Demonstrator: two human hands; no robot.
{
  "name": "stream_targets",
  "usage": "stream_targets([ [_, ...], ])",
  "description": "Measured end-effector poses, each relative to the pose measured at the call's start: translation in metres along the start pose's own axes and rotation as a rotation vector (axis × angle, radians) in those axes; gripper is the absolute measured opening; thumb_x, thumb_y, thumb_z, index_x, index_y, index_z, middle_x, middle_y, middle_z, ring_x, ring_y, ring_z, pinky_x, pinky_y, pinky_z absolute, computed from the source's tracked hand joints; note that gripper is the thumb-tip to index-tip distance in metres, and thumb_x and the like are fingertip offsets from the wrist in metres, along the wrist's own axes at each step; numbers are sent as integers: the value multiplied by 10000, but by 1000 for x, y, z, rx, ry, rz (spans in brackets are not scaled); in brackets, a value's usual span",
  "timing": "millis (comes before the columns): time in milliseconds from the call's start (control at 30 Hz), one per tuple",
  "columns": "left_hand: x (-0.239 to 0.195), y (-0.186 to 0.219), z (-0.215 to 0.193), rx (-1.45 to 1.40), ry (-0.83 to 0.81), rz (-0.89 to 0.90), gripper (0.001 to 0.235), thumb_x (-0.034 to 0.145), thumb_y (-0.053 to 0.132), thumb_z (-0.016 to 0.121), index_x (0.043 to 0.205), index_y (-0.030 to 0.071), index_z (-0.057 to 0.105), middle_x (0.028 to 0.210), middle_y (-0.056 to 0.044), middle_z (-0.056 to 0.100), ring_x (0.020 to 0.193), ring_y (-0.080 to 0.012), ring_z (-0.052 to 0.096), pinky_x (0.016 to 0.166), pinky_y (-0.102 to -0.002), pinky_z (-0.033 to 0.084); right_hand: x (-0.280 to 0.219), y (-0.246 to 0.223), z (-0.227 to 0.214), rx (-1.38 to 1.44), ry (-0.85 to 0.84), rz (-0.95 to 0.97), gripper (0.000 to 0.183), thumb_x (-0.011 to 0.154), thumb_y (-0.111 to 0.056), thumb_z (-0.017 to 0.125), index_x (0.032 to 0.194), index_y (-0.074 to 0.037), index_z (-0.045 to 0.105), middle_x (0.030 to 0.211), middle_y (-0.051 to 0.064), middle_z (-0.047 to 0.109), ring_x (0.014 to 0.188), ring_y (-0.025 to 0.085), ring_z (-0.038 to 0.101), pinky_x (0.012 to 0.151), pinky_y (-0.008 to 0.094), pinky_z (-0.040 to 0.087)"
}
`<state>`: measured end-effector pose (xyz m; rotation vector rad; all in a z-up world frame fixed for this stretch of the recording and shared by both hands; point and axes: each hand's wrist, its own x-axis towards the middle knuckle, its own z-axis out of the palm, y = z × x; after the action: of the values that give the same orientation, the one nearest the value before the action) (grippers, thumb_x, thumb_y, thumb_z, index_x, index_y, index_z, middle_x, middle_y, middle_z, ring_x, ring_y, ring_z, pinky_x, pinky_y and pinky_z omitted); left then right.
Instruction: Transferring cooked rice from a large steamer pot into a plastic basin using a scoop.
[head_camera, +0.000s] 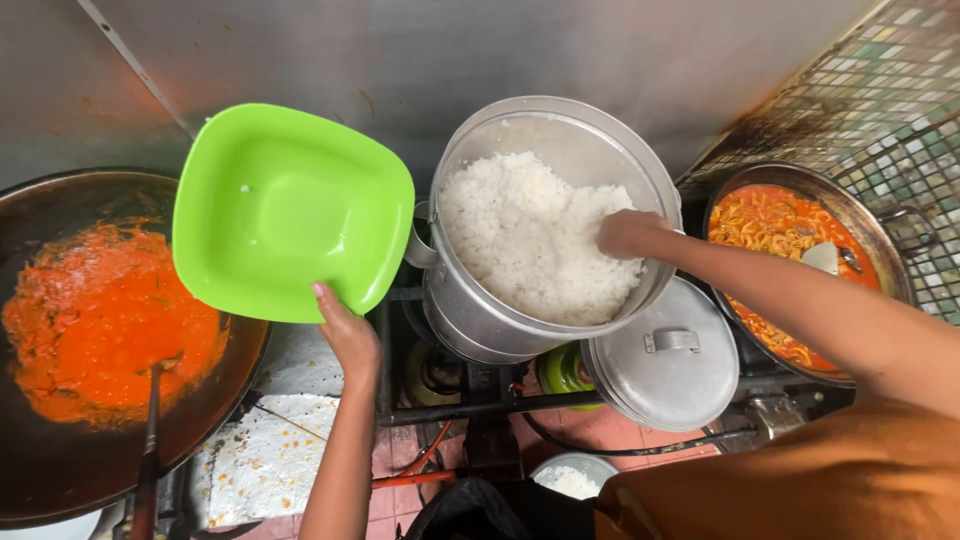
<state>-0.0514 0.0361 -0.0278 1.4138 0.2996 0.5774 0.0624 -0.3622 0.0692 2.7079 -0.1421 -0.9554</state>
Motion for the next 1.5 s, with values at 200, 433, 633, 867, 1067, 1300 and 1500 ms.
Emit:
stream_targets([
  [200, -3, -1, 5, -9, -38, 27, 628, 1146, 352, 259, 1469, -175, 371, 1565, -298, 404, 1448, -342, 419, 1229, -420, 271, -70, -30, -37, -48, 62, -58, 324, 936, -172, 534, 1083, 6, 760, 1126, 211, 740, 1034, 369, 728, 889, 515, 557],
  [433, -23, 49, 9, 52, -82, 34, 698, 1149, 446, 221, 1523, -126, 367, 1558, -267, 439, 1448, -322, 460, 1254, -422, 302, -138, -50, -37, -314, 202, -188, 236, 915, -147, 595, 976, -47, 800, 993, 152, 781, 910, 290, 765, 792, 439, 586],
  [633, -33, 69, 15, -473, -180, -22, 680, 1123, 496, 310, 1583, -5, 301, 1610, -195, 404, 1471, -296, 451, 1250, -462, 359, -187, 7, -26, -322, 592, -139, 162, 993, -156, 589, 1109, -53, 635, 794, 69, 762, 698, 271, 759, 683, 469, 554],
  [867, -39, 93, 4, -479, -323, 18, 730, 1116, 555, 381, 1626, 44, 271, 1661, -155, 373, 1553, -303, 400, 1313, -490, 343, -252, 126, 79, 645, 607, -120, 569, 808, -374, 809, 1241, -128, 535, 903, 129, 700, 818, 314, 693, 707, 447, 533],
  [1067, -49, 87, -19, -450, -318, -60, 643, 1130, 484, 475, 1582, 32, 404, 1550, -130, 514, 1475, -293, 517, 1271, -507, 417, -142, 157, 311, 972, 431, -85, 508, 734, -342, 865, 1133, -94, 670, 872, 107, 717, 782, 226, 678, 716, 367, 537],
  [1300, -83, 98, 0, -460, -396, -109, 615, 1142, 449, 505, 1585, 27, 432, 1534, -126, 526, 1410, -265, 523, 1235, -459, 408, -51, 162, 410, 886, 647, -209, 512, 796, -344, 849, 1200, -70, 695, 1199, 105, 716, 923, 249, 721, 803, 375, 573],
  [1500, -122, 111, 36, -465, -381, -158, 623, 1114, 457, 397, 1551, 14, 378, 1530, -153, 486, 1429, -291, 501, 1251, -481, 373, -177, 83, 225, 1261, 815, -110, 552, 857, -338, 753, 1346, -108, 643, 1278, 55, 715, 1166, 190, 714, 696, 432, 532],
])
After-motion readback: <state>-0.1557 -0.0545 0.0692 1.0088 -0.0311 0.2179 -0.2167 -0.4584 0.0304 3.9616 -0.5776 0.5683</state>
